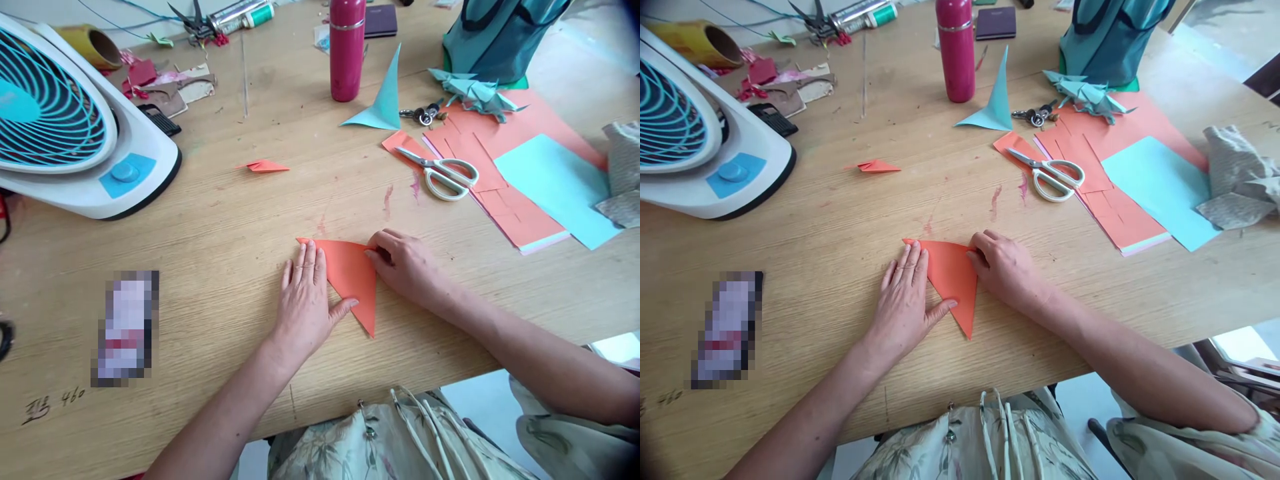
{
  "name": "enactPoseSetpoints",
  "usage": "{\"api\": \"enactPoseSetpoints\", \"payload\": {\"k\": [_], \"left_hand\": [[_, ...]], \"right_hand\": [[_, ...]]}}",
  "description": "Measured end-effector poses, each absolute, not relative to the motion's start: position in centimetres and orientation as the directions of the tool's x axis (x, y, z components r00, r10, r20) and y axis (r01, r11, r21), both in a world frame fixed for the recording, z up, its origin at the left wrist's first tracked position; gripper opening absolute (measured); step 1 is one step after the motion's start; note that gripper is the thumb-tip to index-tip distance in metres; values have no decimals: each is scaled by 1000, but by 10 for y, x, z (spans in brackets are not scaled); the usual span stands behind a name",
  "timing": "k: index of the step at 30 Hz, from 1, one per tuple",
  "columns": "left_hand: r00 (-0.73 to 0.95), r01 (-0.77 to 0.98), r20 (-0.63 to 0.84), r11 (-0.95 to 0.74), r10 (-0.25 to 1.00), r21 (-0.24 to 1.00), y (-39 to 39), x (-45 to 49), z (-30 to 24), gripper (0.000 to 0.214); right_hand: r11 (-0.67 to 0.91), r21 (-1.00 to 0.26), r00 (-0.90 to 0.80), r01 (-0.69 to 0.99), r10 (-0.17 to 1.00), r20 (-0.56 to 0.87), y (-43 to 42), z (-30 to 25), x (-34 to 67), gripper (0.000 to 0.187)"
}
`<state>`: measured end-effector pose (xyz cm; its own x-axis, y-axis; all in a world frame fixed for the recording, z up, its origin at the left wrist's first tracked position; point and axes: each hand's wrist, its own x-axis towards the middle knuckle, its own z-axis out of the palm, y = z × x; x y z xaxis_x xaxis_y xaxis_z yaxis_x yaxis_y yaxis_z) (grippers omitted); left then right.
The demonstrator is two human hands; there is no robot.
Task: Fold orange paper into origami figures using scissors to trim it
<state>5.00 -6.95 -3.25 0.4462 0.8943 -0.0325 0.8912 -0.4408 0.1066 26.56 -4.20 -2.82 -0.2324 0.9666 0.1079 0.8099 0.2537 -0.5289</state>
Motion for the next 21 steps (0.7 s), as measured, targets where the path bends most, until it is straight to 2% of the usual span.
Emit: {"api": "enactPoseSetpoints", "payload": {"k": [5, 8, 11, 14, 16, 19, 21], "left_hand": [[451, 891, -46, -446, 891, 86, -70, 51, -31, 98], [456, 889, -49, -451, 889, 78, -70, 51, -30, 95], [507, 861, -52, -504, 860, 63, -70, 50, -28, 82], [623, 782, -67, -619, 779, 78, -70, 56, -24, 64], [688, 726, -86, -679, 721, 110, -71, 66, -23, 59], [669, 743, -101, -658, 737, 122, -74, 84, -26, 68], [638, 770, -103, -629, 763, 105, -76, 94, -30, 76]], "right_hand": [[231, -471, -219, 851, 972, 81, -44, -30, 264, 4], [235, -452, -196, 861, 972, 131, -45, -31, 265, 15], [357, -408, -285, 840, 931, 227, -44, -33, 269, 12], [504, -354, -422, 787, 860, 287, -43, -34, 274, 25], [552, -345, -473, 759, 831, 292, -45, -34, 276, 29], [571, -313, -499, 759, 819, 285, -51, -33, 278, 26], [578, -249, -511, 777, 811, 285, -56, -33, 279, 23]]}}
